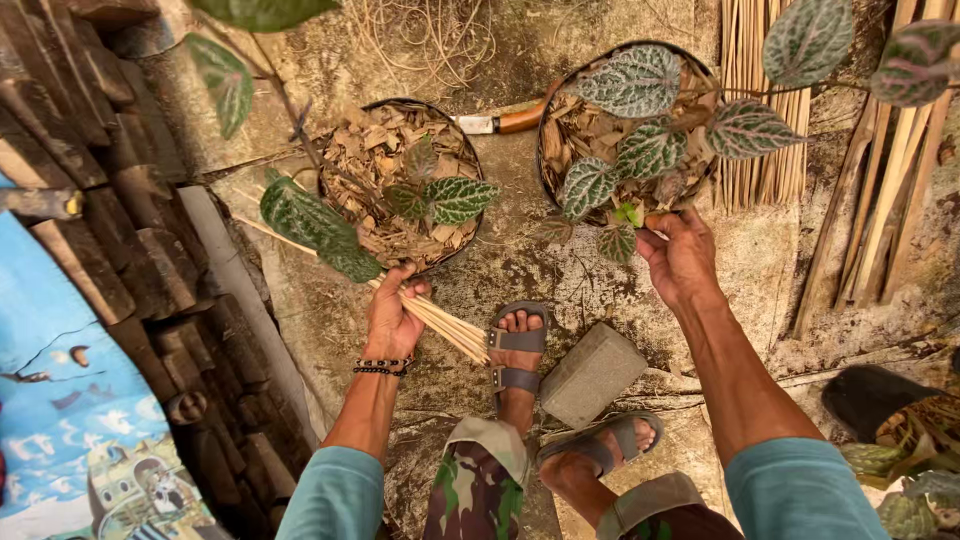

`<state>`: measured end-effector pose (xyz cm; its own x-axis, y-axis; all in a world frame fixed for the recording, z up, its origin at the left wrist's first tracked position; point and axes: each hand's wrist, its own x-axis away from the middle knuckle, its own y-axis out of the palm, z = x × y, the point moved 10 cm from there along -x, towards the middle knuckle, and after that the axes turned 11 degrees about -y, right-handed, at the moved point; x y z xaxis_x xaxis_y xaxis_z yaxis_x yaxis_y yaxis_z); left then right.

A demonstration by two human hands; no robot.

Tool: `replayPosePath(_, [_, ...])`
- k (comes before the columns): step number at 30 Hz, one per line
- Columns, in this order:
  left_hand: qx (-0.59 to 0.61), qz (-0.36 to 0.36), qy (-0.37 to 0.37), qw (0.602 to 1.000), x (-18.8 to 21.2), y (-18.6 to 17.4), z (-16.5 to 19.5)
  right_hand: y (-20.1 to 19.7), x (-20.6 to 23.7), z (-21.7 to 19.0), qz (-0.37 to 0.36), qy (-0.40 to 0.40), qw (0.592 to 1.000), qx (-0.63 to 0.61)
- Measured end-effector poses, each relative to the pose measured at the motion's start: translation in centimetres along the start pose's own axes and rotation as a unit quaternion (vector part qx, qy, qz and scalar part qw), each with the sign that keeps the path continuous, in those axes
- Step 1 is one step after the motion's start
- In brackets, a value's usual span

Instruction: The person sits on the ground and whittles the ends of thin bamboo sticks with a knife, pointing each stick one at a time and setting finished sticks aside. They then gather the finished sticks into a bundle and carry it through rows of potted plants in the nursery.

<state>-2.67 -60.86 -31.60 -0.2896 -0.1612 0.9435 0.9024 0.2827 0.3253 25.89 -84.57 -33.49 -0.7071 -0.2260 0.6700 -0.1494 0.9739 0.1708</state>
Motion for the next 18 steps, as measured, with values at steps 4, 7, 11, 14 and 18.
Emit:
replayPosePath(4, [-0.015,-0.005,0.001,1.000,-0.6,1.0,-0.8,1.1,-0.9,-1.0,-0.011,-0.006,1.000,-0.016])
replayPosePath(7, [-0.057,-0.024,0.003,0.998,0.1,2.3,-1.3,2.6,-0.6,-2.8,-0.007,0.000,1.000,0.029])
replayPosePath(11, [-0.081,-0.022,-0.028,0.996,2.9,4.2,-2.8,5.3,1.0,-5.8,-0.031,0.014,0.999,0.039])
replayPosePath(14, [-0.115,-0.036,0.009,0.993,7.0,5.9,-3.7,4.7,2.9,-7.7,-0.024,0.027,0.998,0.048])
replayPosePath(18, [-0.137,0.010,0.053,0.989,14.6,5.6,-6.1,1.1,8.1,-10.0,-0.019,0.004,0.994,0.111])
